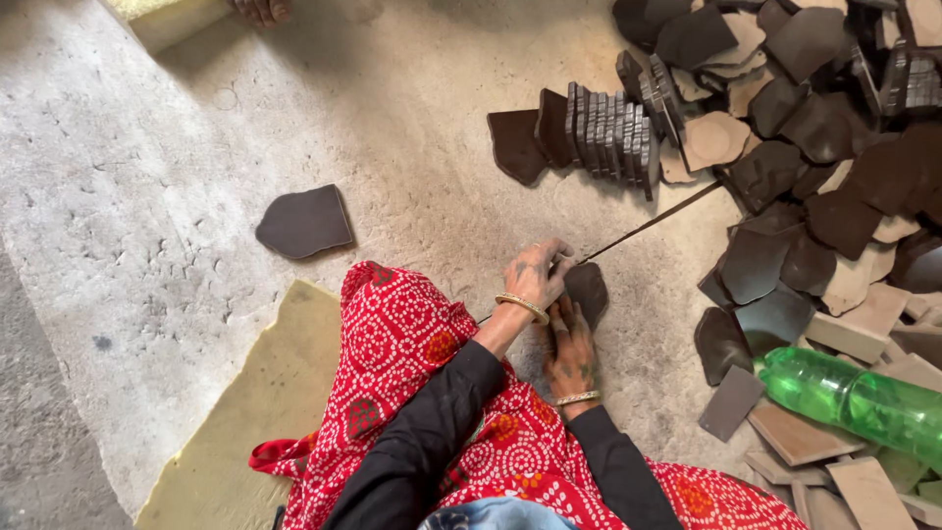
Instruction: The person sits on a foam mat and sands the edges of small dark pottery pieces using a sanding block. They repeatedly rub the block against the edges, flip the pieces, and place finished items into a nearby stack.
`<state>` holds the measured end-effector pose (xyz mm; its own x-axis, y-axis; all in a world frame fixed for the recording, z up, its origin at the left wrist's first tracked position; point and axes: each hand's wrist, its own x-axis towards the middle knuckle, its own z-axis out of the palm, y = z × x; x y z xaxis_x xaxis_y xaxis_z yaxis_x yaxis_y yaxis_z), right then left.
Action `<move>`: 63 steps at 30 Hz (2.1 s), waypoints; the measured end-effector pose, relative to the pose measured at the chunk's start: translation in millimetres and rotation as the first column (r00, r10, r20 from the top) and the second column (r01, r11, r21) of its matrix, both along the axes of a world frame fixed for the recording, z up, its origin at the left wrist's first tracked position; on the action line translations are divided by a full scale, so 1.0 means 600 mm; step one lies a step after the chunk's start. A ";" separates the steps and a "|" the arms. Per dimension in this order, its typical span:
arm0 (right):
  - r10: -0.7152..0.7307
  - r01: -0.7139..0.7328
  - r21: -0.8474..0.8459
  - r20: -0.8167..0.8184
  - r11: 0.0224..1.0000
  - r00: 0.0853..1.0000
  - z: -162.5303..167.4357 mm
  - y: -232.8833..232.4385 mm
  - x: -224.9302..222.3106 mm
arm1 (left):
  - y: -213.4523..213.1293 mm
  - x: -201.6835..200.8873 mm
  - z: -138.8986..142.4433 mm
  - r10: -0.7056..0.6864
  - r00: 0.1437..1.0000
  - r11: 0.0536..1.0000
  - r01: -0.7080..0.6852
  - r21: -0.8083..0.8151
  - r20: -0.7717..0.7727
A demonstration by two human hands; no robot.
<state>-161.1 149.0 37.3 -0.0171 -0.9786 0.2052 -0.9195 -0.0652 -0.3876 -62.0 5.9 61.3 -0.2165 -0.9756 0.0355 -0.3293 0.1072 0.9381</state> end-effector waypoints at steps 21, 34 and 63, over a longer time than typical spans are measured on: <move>0.109 -0.070 0.126 -0.341 0.990 0.934 -0.059 -0.029 -0.030 | 0.004 0.003 0.000 0.010 0.999 0.998 -0.011 -0.056 -0.031; 0.090 0.010 0.232 -0.417 0.973 0.904 -0.054 -0.034 -0.033 | 0.004 0.005 0.018 0.064 0.990 0.996 -0.072 -0.062 -0.122; -0.343 0.350 0.285 -0.077 0.892 0.936 -0.037 -0.016 -0.009 | 0.017 0.009 0.038 0.004 0.992 1.000 -0.005 -0.003 -0.125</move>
<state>-166.7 139.4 15.2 -0.3649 -0.9275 -0.0814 -0.8724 0.3711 -0.3181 -56.9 15.8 83.9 -0.2057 -0.9764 0.0655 -0.2104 0.1095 0.9715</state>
